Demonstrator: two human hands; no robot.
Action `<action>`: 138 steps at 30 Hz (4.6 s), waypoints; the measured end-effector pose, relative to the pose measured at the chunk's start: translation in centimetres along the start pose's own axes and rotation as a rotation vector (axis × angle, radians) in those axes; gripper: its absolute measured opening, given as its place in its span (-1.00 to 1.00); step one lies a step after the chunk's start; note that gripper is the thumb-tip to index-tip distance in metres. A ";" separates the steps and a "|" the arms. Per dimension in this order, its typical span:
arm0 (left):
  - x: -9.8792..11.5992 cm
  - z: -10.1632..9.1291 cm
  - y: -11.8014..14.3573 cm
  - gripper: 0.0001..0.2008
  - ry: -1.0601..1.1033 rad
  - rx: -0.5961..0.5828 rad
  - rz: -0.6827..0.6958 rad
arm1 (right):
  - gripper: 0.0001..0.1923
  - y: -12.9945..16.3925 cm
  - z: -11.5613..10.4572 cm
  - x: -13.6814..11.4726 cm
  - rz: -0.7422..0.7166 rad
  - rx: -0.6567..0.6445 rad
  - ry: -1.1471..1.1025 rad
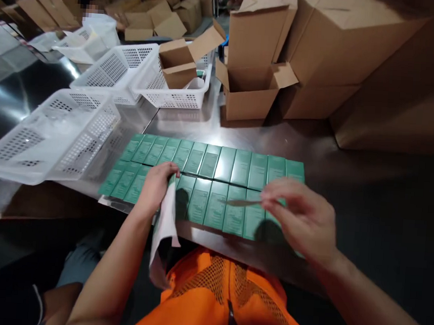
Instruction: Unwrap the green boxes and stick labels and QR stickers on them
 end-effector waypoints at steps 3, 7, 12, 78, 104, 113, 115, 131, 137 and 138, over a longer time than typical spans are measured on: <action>2.4 3.0 0.0 -0.69 -0.002 -0.278 0.111 | -0.79 -4.1 -1.9 4.4 0.361 0.053 -0.061; 4.1 6.2 -0.3 -0.56 0.011 -0.472 0.168 | -0.71 -7.3 -1.6 8.4 0.536 -0.046 -0.147; 4.4 7.7 -2.2 -0.67 -0.088 -0.475 0.262 | -0.77 -8.9 -0.2 11.1 0.570 -0.102 -0.091; 5.1 2.3 4.4 -0.51 0.459 0.101 0.189 | -0.91 -0.7 7.0 1.2 -0.324 0.216 0.542; 1.6 0.7 -1.8 -0.88 0.384 -0.205 -0.161 | -0.89 -0.5 -1.7 1.2 0.105 -0.070 -0.065; 6.8 10.0 -0.6 -0.56 -0.030 -0.579 0.243 | -0.64 -6.6 -4.1 9.8 0.554 0.032 -0.196; 6.6 10.9 -1.1 -0.63 -0.066 -0.530 0.241 | -0.67 -6.8 -3.8 10.5 0.576 0.022 -0.175; 5.9 13.0 -2.4 -0.67 -0.136 -0.566 0.097 | -0.88 -7.4 -4.2 13.7 0.420 -0.013 0.446; 6.2 13.2 -2.8 -0.64 -0.178 -0.547 0.066 | -0.85 -7.3 -3.9 14.5 0.490 -0.043 0.577; 6.2 13.2 -2.8 -0.64 -0.182 -0.548 0.061 | -0.85 -7.3 -3.9 14.4 0.493 -0.045 0.587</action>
Point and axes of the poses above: each hand's wrist, its own y-axis away from the middle knuckle, its own z-axis out of the palm, x = y × z, the point moved 5 cm from there along -y, towards the middle knuckle, and after that the axes turned 13 degrees about -y, right-handed, at the moved point
